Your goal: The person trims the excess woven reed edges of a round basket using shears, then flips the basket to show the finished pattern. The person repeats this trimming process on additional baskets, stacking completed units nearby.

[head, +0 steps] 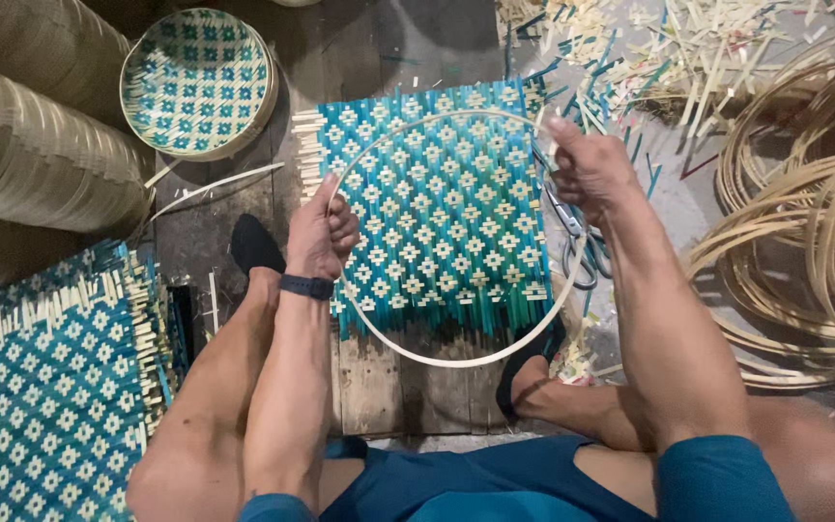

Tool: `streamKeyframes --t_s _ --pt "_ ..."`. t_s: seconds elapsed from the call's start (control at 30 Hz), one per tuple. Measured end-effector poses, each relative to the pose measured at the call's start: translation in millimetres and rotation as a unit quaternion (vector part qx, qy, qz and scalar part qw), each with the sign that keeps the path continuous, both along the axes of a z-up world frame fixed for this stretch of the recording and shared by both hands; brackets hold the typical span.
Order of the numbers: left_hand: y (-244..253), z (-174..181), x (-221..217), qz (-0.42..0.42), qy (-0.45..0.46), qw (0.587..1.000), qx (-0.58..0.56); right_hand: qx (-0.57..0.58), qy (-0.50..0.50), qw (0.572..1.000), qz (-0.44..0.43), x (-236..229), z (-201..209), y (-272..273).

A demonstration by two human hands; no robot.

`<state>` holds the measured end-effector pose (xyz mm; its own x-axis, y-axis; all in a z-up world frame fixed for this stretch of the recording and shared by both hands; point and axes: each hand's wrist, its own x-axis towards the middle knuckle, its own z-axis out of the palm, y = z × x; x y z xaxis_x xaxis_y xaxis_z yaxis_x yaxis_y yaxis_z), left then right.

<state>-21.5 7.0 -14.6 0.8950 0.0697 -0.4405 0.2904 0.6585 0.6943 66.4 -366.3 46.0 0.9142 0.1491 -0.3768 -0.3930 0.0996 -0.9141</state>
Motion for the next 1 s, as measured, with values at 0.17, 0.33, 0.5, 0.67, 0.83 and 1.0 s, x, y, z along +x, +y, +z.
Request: streamKeyframes --t_s 0.17,0.33,0.5,0.67,0.83,1.0 --pt "-8.9 7.4 -5.4 -0.023 -0.008 1.000 0.000 0.010 -0.035 0.999 0.015 -7.1 -10.0 -11.8" --pt "-11.9 22.6 -15.4 -0.061 -0.003 0.998 0.030 -0.153 -0.203 0.964 0.073 -7.3 -2.9 -15.3" --pt "-44.6 34.0 -22.5 -0.127 -0.006 0.991 0.047 -0.395 -0.645 0.650 0.073 -25.8 40.6 28.3" --pt "-68.9 50.6 -24.6 -0.158 -0.026 0.977 0.141 -0.483 -0.645 0.577 0.135 -42.4 60.7 69.0" --pt "-93.1 52.7 -29.2 -0.050 -0.025 0.995 0.080 -0.497 -0.616 0.607 0.069 -56.8 57.0 85.5" --pt "-98.3 54.7 -22.8 -0.009 -0.034 0.995 0.090 -0.509 -0.556 0.656 0.037 -61.6 47.3 94.6"
